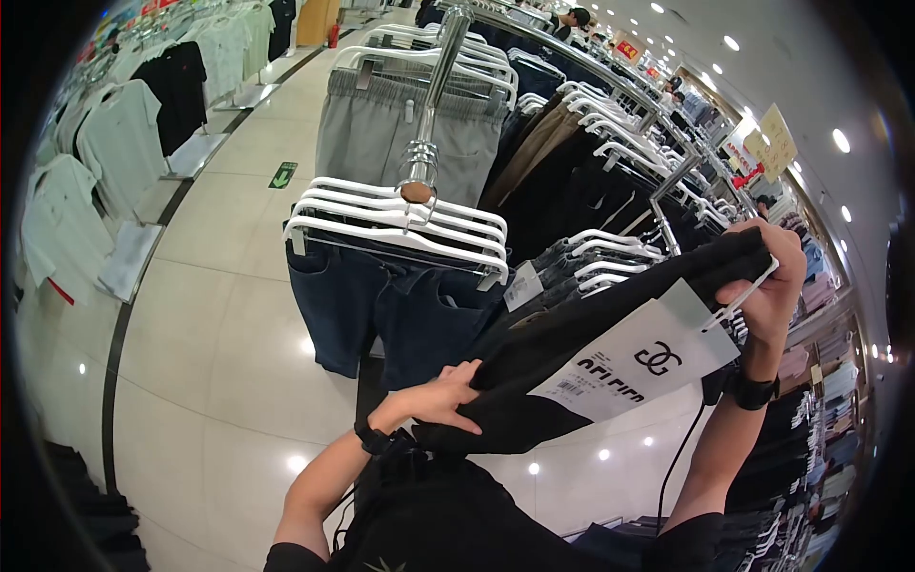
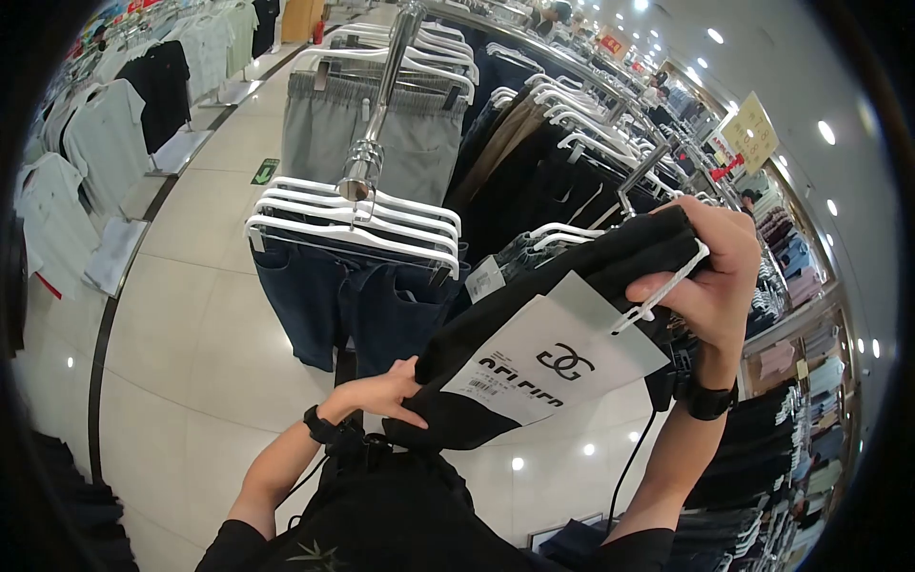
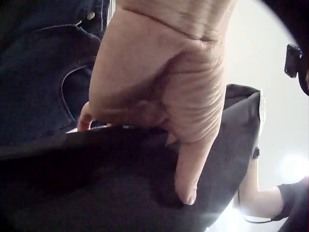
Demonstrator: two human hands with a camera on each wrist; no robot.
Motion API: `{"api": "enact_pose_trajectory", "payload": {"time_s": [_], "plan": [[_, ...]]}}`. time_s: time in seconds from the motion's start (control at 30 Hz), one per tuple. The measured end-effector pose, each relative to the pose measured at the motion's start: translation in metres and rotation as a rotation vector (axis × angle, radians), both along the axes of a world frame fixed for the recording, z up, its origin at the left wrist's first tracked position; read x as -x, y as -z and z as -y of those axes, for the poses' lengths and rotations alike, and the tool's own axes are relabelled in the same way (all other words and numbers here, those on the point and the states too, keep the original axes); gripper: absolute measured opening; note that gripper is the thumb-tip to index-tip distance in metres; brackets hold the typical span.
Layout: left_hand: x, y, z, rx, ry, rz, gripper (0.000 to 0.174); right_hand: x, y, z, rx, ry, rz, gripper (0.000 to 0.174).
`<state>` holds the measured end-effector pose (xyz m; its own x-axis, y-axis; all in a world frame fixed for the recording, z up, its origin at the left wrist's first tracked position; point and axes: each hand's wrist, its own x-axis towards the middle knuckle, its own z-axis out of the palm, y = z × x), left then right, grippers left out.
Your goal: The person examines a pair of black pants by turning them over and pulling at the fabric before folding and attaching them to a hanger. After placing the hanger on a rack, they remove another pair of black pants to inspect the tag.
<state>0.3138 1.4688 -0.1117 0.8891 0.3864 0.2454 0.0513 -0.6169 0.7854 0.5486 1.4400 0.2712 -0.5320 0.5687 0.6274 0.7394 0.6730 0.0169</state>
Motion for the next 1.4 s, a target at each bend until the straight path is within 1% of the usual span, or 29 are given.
{"api": "enact_pose_trajectory", "payload": {"time_s": [0.03,0.13,0.17,0.27,0.33,0.4,0.43,0.47,0.53,0.57,0.6,0.67,0.73,0.77,0.87,0.93,0.97,1.0,1.03,1.07,1.1,1.13,1.2,1.23,1.27,1.33,1.37,1.4], "plan": [[-0.002,0.000,0.005,0.016,0.026,-0.059,0.048,0.000,0.001,0.001,0.010,0.001,-0.006,0.049],[-0.011,0.023,0.020,0.029,0.024,-0.016,0.046,0.002,0.004,0.004,0.050,0.030,0.015,0.049],[-0.014,0.030,0.025,0.069,0.026,0.057,0.047,0.003,0.009,0.003,0.055,0.007,-0.025,0.049],[-0.015,0.064,0.025,0.125,0.062,0.029,0.038,0.000,0.013,0.006,0.029,0.077,0.062,0.051],[-0.009,0.062,0.021,0.130,0.058,-0.029,0.037,-0.006,0.017,0.009,0.030,0.100,0.050,0.051],[-0.001,0.056,0.017,0.183,0.002,-0.002,0.044,-0.016,0.018,0.015,0.067,0.150,0.023,0.051],[0.004,0.054,0.018,0.164,-0.071,0.022,0.041,-0.022,0.018,0.018,0.090,0.176,0.020,0.052],[0.007,0.062,0.016,0.147,-0.120,0.081,0.038,-0.029,0.018,0.021,0.052,0.178,-0.021,0.053],[0.020,0.044,0.013,0.182,-0.191,0.004,0.035,-0.048,0.023,0.026,-0.022,0.177,-0.103,0.055],[0.026,0.036,0.014,0.112,-0.244,0.038,0.035,-0.060,0.020,0.031,0.102,0.203,-0.204,0.059],[0.031,0.031,0.014,0.189,-0.268,0.027,0.033,-0.068,0.020,0.034,0.070,0.227,-0.220,0.061],[0.037,0.034,0.020,0.255,-0.334,0.131,0.028,-0.080,0.021,0.037,0.085,0.194,-0.344,0.062],[0.034,0.032,0.026,0.160,-0.370,0.155,0.022,-0.096,0.027,0.036,0.041,0.143,-0.386,0.062],[0.030,0.030,0.029,0.114,-0.388,0.166,0.019,-0.103,0.029,0.036,0.021,0.117,-0.407,0.062],[0.006,0.019,0.038,0.063,-0.477,0.099,0.015,-0.124,0.025,0.042,0.014,0.112,-0.325,0.062],[-0.017,0.015,0.044,0.040,-0.549,0.055,0.016,-0.131,0.023,0.046,-0.018,0.095,-0.260,0.062],[-0.028,0.013,0.048,0.013,-0.550,0.086,0.019,-0.131,0.020,0.048,-0.011,0.087,-0.238,0.061],[-0.037,0.018,0.049,0.017,-0.538,0.056,0.020,-0.132,0.016,0.050,-0.001,0.081,-0.214,0.061],[-0.047,0.026,0.050,0.023,-0.524,0.029,0.022,-0.137,0.011,0.052,-0.067,0.095,-0.097,0.059],[-0.054,0.032,0.051,0.031,-0.509,0.004,0.024,-0.141,0.008,0.053,-0.065,0.096,-0.077,0.059],[-0.060,0.030,0.052,0.209,-0.461,-0.077,0.027,-0.145,0.005,0.055,-0.064,0.097,-0.056,0.059],[-0.067,0.029,0.054,0.235,-0.434,-0.113,0.028,-0.149,0.003,0.058,-0.065,0.098,-0.033,0.058],[-0.080,0.028,0.056,0.278,-0.382,-0.186,0.032,-0.162,0.003,0.066,-0.042,0.132,-0.058,0.059],[-0.085,0.038,0.060,0.201,-0.379,-0.161,0.035,-0.171,0.003,0.070,-0.019,0.145,-0.079,0.059],[-0.090,0.044,0.063,0.204,-0.375,-0.171,0.035,-0.180,0.004,0.075,-0.010,0.150,-0.106,0.059],[-0.101,0.038,0.069,0.209,-0.359,-0.193,0.036,-0.198,0.007,0.086,-0.006,0.151,-0.167,0.059],[-0.106,0.034,0.074,0.265,-0.388,-0.209,0.032,-0.207,0.009,0.093,-0.013,0.150,-0.201,0.059],[-0.109,0.034,0.077,0.254,-0.396,-0.191,0.030,-0.218,0.014,0.098,-0.052,0.129,-0.273,0.060]]}}
